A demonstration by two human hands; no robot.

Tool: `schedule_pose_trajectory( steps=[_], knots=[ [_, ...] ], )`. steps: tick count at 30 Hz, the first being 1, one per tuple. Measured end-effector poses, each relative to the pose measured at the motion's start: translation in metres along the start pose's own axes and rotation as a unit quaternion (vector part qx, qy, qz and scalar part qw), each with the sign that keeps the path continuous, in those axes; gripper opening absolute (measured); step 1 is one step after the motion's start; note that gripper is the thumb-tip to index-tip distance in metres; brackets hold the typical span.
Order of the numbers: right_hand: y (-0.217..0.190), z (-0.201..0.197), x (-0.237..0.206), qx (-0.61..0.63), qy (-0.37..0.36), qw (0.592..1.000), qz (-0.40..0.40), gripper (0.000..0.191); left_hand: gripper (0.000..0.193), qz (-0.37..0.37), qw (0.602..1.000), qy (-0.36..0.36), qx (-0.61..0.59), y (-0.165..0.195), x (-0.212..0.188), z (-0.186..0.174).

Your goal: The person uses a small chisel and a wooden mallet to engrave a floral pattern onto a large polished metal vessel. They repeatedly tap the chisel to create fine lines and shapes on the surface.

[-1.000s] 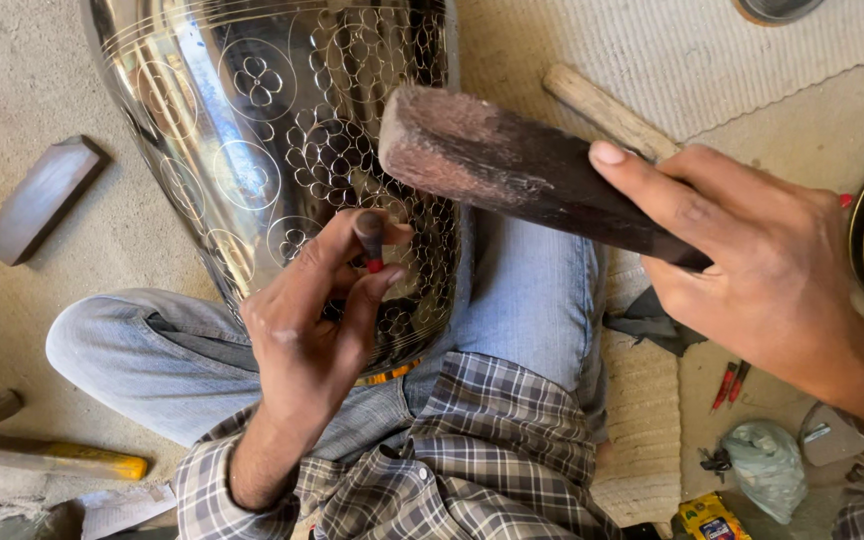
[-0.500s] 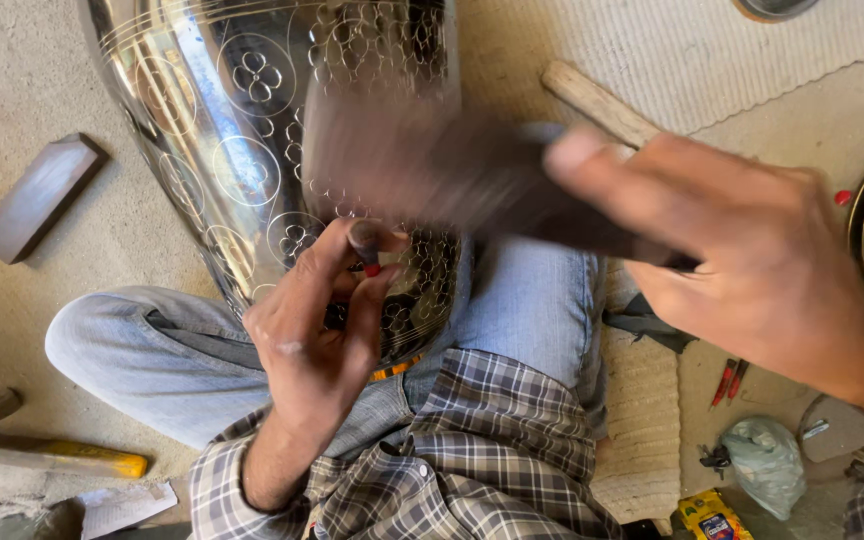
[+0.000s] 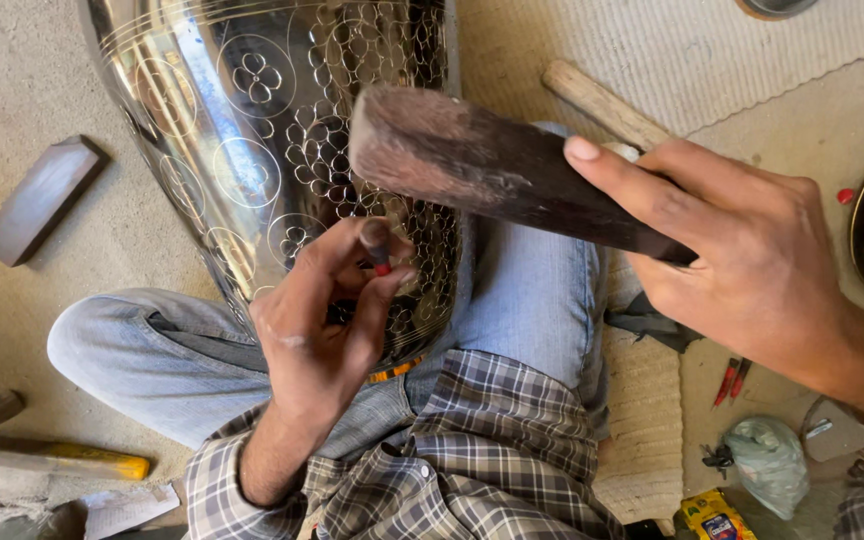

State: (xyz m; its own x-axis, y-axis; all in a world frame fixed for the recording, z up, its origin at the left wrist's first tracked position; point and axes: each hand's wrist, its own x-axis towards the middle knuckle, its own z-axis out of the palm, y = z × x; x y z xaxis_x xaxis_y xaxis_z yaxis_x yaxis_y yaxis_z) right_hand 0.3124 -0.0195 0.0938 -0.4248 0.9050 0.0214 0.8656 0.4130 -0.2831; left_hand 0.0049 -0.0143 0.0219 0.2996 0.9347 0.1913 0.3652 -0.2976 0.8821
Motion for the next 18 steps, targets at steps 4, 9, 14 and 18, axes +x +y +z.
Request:
schedule_pose_trajectory(
  steps=[4, 9, 14, 18],
  knots=[
    [0.008, 0.001, -0.023, 0.093, 0.074, 0.992, 0.035, 0.073, 0.039, 0.002, 1.0, -0.012, 0.016, -0.001, 0.002, -0.001],
    [0.004, 0.003, -0.03, 0.189, 0.085, 0.976, 0.067, 0.055, 0.037, 0.029, 1.0, -0.012, -0.002, -0.006, 0.001, -0.001],
    [-0.006, 0.022, -0.021, 0.253, 0.044, 0.964, 0.073, 0.073, 0.03, 0.059, 0.991, -0.092, 0.08, -0.016, 0.015, -0.001],
    [-0.016, 0.035, -0.043, 0.142, 0.001, 0.981, 0.134, 0.083, 0.036, 0.059, 0.978, -0.176, 0.09, -0.014, 0.028, -0.004]
  ],
)
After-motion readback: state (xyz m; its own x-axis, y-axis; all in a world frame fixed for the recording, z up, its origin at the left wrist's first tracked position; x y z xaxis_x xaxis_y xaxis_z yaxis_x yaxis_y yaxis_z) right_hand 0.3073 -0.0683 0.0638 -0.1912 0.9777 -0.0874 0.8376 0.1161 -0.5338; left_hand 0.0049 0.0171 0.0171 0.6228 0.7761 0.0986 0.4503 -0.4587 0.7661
